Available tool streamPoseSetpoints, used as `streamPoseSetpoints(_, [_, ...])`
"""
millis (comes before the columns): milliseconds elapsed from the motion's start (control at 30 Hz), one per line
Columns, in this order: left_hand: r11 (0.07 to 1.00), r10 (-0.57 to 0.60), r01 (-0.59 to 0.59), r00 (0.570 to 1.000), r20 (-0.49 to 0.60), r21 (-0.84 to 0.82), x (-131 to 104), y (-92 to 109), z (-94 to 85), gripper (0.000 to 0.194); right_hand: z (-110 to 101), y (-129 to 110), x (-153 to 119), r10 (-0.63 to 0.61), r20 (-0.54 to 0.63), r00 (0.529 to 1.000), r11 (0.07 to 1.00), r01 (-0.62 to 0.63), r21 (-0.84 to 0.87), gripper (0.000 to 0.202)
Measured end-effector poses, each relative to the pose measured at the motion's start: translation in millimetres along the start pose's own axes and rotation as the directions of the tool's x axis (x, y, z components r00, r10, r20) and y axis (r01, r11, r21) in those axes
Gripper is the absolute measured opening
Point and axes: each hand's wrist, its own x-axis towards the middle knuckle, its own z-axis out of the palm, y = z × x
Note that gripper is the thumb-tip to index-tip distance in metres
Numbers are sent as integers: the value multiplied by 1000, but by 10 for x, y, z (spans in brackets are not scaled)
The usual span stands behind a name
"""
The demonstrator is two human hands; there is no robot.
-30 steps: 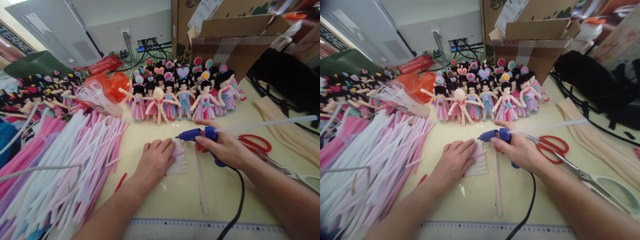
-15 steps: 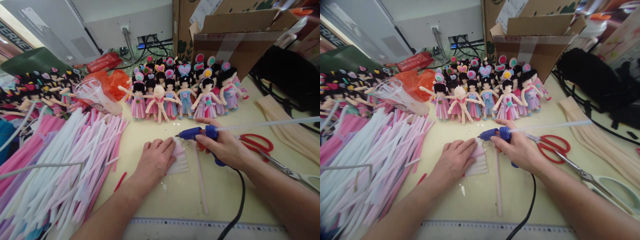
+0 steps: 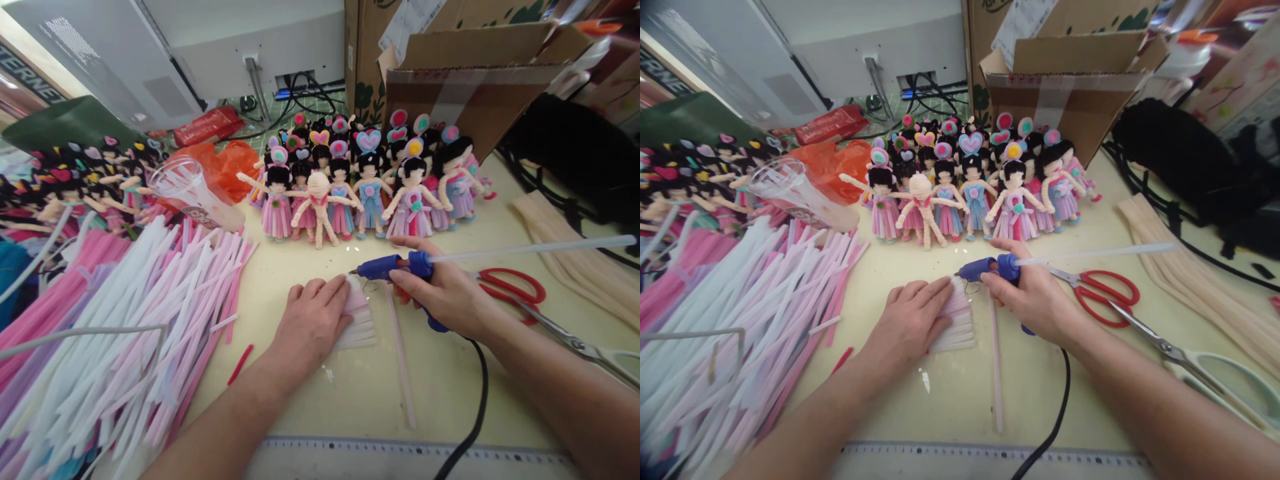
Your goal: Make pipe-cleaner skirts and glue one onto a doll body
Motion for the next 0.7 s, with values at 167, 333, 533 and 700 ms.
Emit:
streamPoseSetpoints(167, [1000,-7,7,1000,5,-7,4,3,-10,40,4,-26,3,-3,-10,1000,999,3,47,44])
streamPoseSetpoints(333, [1000,-14,14,1000,17,-9,7,9,-23,41,6,-48,-1,1,-2,1000,996,-1,85,46])
streamPoseSetpoints(533, [1000,-11,11,1000,11,2,4,11,-28,40,15,-52,-4,21,-2,1000,992,-21,125,48])
streamPoseSetpoints(700, [1000,-13,13,1000,18,11,4,16,-30,41,13,-38,1,31,12,999,991,-33,129,49])
